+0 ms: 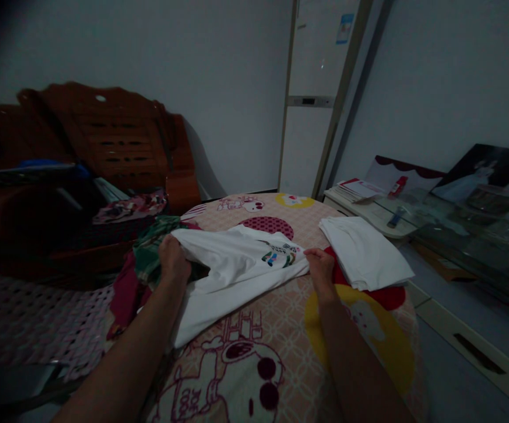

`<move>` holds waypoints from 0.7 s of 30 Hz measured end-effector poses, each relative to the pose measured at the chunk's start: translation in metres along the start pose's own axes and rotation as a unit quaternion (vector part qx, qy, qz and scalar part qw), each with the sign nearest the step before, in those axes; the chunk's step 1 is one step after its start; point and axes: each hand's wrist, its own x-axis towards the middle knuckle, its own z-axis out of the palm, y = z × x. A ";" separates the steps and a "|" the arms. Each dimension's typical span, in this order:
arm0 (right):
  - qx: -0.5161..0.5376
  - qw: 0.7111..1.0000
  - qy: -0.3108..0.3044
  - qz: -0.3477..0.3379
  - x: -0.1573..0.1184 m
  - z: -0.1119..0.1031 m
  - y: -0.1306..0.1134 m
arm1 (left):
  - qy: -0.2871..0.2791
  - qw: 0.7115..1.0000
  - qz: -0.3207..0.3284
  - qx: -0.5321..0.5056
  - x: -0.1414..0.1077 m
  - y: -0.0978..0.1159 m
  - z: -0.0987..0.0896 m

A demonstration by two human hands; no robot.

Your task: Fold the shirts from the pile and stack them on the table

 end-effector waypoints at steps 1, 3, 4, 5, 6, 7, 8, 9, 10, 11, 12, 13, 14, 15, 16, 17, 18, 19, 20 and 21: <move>-0.008 1.000 -0.002 -0.005 0.000 0.000 -0.001 | 0.004 1.000 0.003 -0.004 -0.001 0.002 0.000; -0.033 0.999 -0.006 -0.026 -0.001 -0.001 -0.005 | 0.004 1.000 -0.002 -0.010 -0.004 0.006 0.001; -0.049 0.998 -0.010 -0.038 -0.001 -0.001 -0.007 | -0.009 1.000 -0.013 -0.009 -0.005 0.008 0.001; -0.067 0.996 -0.017 -0.052 -0.002 -0.001 -0.009 | -0.038 0.999 -0.032 -0.003 -0.007 0.011 0.001; -0.088 0.994 -0.025 -0.066 -0.003 -0.001 -0.011 | -0.084 0.995 -0.060 0.012 -0.009 0.013 0.001; -0.109 0.990 -0.033 -0.081 -0.004 -0.001 -0.013 | -0.141 0.985 -0.093 0.034 -0.011 0.016 0.000; -0.129 0.986 -0.040 -0.098 -0.006 -0.001 -0.015 | -0.200 0.970 -0.124 0.061 -0.013 0.018 -0.001; -0.147 0.982 -0.045 -0.114 -0.007 -0.001 -0.017 | -0.252 0.952 -0.148 0.087 -0.015 0.021 -0.002; -0.160 0.978 -0.049 -0.126 -0.008 -0.001 -0.018 | -0.290 0.937 -0.164 0.107 -0.017 0.023 -0.002; -0.170 0.975 -0.050 -0.132 -0.009 -0.001 -0.019 | -0.311 0.927 -0.172 0.117 -0.019 0.025 -0.003; -0.177 0.974 -0.050 -0.133 -0.009 -0.001 -0.020 | -0.318 0.924 -0.175 0.117 -0.019 0.027 -0.004; -0.181 0.974 -0.048 -0.129 -0.009 -0.001 -0.021 | -0.319 0.924 -0.176 0.111 -0.019 0.029 -0.005; -0.184 0.974 -0.045 -0.124 -0.010 -0.002 -0.022 | -0.319 0.925 -0.179 0.104 -0.018 0.030 -0.006; -0.186 0.974 -0.044 -0.120 -0.010 -0.002 -0.022 | -0.323 0.923 -0.184 0.100 -0.017 0.032 -0.007; -0.190 0.974 -0.042 -0.118 -0.010 -0.002 -0.023 | -0.335 0.916 -0.195 0.103 -0.015 0.034 -0.009; -0.197 0.973 -0.039 -0.117 -0.009 -0.002 -0.023 | -0.352 0.905 -0.208 0.115 -0.014 0.035 -0.011; -0.205 0.971 -0.037 -0.117 -0.010 -0.002 -0.023 | -0.372 0.891 -0.222 0.136 -0.013 0.036 -0.014; -0.214 0.969 -0.035 -0.118 -0.010 -0.002 -0.023 | -0.391 0.876 -0.231 0.163 -0.012 0.037 -0.016; -0.226 0.966 -0.031 -0.118 -0.010 -0.002 -0.023 | -0.402 0.866 -0.229 0.190 -0.012 0.037 -0.019; -0.239 0.964 -0.027 -0.117 -0.010 -0.002 -0.022 | -0.403 0.864 -0.216 0.211 -0.012 0.036 -0.022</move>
